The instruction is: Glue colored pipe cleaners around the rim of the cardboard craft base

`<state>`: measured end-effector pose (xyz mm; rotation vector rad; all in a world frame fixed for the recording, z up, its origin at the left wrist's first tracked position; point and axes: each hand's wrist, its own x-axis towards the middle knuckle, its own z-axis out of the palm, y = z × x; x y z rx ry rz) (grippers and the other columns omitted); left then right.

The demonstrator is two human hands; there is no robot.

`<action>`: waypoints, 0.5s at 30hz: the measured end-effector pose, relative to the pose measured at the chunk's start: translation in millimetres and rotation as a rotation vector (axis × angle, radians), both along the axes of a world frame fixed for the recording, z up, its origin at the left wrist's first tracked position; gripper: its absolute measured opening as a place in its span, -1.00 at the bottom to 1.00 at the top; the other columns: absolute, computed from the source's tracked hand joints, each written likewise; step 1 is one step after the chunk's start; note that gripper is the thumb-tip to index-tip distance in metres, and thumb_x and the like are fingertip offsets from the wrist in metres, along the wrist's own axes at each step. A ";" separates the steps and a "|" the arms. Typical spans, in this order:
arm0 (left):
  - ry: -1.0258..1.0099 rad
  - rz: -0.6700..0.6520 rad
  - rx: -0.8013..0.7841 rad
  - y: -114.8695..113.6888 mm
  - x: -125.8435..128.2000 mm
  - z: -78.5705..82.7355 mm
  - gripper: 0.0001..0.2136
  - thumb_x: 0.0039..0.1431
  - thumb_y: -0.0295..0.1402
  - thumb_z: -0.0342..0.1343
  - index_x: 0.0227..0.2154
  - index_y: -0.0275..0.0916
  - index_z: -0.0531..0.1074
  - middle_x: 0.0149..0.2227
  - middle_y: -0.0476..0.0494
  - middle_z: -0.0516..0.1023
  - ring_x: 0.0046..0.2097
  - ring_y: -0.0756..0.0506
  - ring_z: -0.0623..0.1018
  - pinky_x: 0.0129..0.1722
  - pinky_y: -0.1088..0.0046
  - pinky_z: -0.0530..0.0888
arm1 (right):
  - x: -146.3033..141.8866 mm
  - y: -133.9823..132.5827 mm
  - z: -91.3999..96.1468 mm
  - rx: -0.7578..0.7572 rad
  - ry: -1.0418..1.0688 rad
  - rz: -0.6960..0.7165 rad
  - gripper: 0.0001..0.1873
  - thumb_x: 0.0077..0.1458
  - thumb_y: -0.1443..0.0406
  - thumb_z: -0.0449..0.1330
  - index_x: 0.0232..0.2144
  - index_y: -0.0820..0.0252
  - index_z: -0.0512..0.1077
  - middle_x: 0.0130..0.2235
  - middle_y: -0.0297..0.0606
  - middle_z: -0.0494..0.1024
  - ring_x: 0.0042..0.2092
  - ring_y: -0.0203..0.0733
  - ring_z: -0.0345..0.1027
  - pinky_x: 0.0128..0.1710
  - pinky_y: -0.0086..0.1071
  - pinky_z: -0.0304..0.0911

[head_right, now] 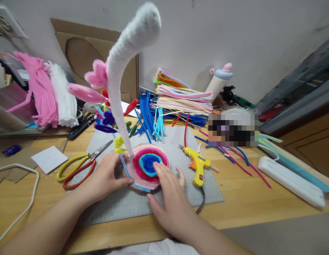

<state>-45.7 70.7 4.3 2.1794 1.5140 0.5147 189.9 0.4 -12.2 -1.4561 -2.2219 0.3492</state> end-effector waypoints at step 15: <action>-0.013 0.000 0.009 0.6 -1.3 -3.1 -0.49 -0.10 -0.12 0.34 -0.10 -0.12 0.30 -0.09 -0.11 0.40 -0.02 -0.25 0.38 -0.07 0.19 0.32 | -11.4 8.1 -10.5 -0.071 0.102 -0.064 -0.33 0.20 0.37 0.00 0.30 0.02 -0.11 0.28 -0.12 0.20 0.31 -0.03 0.01 0.24 0.16 -0.11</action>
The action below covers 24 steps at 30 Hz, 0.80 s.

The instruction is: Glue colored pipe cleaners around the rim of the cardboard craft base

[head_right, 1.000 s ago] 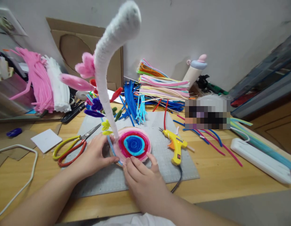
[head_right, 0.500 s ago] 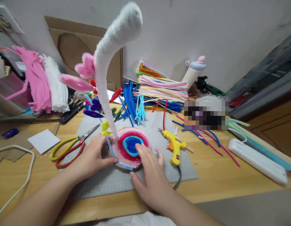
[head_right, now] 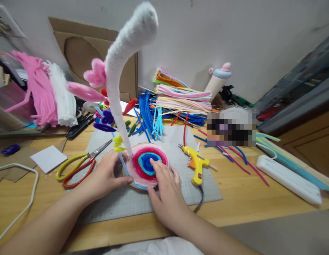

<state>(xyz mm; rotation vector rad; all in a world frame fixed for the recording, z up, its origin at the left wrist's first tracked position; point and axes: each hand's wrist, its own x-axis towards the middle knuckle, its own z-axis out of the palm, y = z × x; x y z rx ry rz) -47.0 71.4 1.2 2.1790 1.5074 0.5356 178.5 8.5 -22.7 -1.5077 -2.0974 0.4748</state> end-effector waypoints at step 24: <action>0.037 0.054 -0.045 -2.4 1.8 5.0 -0.47 -0.09 -0.11 0.31 -0.09 -0.17 0.26 -0.06 -0.20 0.38 0.05 -0.31 0.37 -0.02 0.13 0.31 | 9.8 -4.8 11.2 0.179 0.362 -0.193 -0.70 0.25 0.26 0.05 0.04 0.08 0.29 0.04 -0.13 0.40 0.11 -0.05 0.26 0.08 -0.13 0.20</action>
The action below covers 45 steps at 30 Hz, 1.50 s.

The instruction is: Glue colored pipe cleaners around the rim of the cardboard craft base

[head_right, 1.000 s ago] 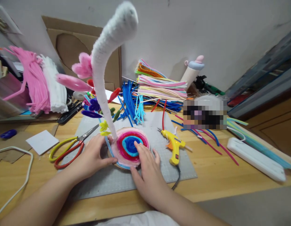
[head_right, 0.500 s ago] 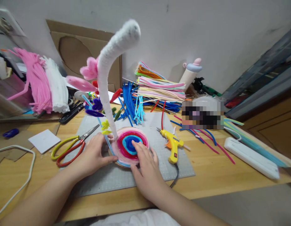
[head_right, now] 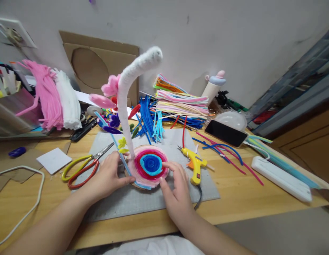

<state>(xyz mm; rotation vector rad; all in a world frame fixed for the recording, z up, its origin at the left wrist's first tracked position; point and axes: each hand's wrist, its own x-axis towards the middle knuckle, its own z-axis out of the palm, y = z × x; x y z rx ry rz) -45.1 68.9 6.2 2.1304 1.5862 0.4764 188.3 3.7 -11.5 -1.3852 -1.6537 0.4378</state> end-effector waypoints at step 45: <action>0.020 -0.002 -0.006 0.5 -0.5 -3.9 -0.44 -0.08 -0.10 0.31 -0.05 -0.17 0.24 -0.02 -0.20 0.37 0.07 -0.29 0.35 0.02 0.12 0.29 | 3.9 14.1 12.0 -0.060 -0.325 0.061 -0.90 0.07 0.36 0.30 -0.36 0.02 0.51 -0.19 -0.33 0.54 -0.09 -0.05 0.34 -0.05 -0.11 -0.05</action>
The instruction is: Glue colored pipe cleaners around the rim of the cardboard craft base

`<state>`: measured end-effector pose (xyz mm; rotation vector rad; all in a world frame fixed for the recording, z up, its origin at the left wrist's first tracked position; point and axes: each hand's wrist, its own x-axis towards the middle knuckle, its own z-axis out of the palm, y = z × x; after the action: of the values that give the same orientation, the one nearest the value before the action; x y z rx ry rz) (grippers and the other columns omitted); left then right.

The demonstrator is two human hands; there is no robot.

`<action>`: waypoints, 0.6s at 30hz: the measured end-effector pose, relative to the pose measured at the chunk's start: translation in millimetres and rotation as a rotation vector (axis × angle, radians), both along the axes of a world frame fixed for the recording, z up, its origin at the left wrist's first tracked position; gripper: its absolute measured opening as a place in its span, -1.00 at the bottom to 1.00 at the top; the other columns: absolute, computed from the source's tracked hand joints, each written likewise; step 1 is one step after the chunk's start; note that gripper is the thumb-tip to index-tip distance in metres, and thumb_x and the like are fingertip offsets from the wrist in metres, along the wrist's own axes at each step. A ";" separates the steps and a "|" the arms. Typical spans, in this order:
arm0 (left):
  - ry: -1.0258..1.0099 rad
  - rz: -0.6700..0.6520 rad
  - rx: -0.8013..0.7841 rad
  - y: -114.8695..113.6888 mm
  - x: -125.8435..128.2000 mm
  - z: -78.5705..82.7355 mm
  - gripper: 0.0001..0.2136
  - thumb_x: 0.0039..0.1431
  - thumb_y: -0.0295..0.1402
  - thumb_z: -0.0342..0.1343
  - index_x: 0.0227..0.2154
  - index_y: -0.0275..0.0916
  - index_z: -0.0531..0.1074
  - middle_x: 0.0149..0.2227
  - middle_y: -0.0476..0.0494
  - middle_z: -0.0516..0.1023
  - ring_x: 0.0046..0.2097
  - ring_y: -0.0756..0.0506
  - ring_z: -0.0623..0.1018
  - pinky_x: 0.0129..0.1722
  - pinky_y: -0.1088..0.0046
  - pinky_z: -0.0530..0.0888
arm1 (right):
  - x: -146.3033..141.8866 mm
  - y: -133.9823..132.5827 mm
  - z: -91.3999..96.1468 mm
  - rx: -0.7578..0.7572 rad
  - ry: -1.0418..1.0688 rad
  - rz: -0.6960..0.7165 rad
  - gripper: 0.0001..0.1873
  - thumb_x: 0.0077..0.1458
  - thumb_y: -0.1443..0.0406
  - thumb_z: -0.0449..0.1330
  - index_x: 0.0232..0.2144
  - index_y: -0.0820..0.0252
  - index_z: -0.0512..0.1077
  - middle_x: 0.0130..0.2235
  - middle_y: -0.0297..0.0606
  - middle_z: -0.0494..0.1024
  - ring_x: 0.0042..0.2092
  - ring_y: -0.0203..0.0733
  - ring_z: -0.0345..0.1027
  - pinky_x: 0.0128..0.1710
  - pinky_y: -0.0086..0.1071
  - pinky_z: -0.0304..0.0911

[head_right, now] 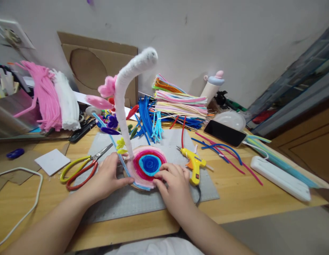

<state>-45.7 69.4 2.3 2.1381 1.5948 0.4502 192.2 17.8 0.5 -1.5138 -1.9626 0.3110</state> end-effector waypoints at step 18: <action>-0.001 0.006 -0.024 -0.7 1.7 6.7 -0.44 -0.08 -0.11 0.30 -0.05 -0.18 0.26 -0.06 -0.21 0.38 0.02 -0.30 0.37 -0.03 0.11 0.31 | 14.9 -16.8 31.9 -0.020 0.305 0.142 -0.76 0.35 0.32 -0.14 -0.38 0.11 0.20 -0.36 -0.34 0.26 -0.29 -0.20 0.16 -0.22 -0.28 0.06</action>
<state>-43.9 68.7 9.0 2.1155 1.5989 0.4323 207.1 0.9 32.4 -1.2565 -1.8281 0.5876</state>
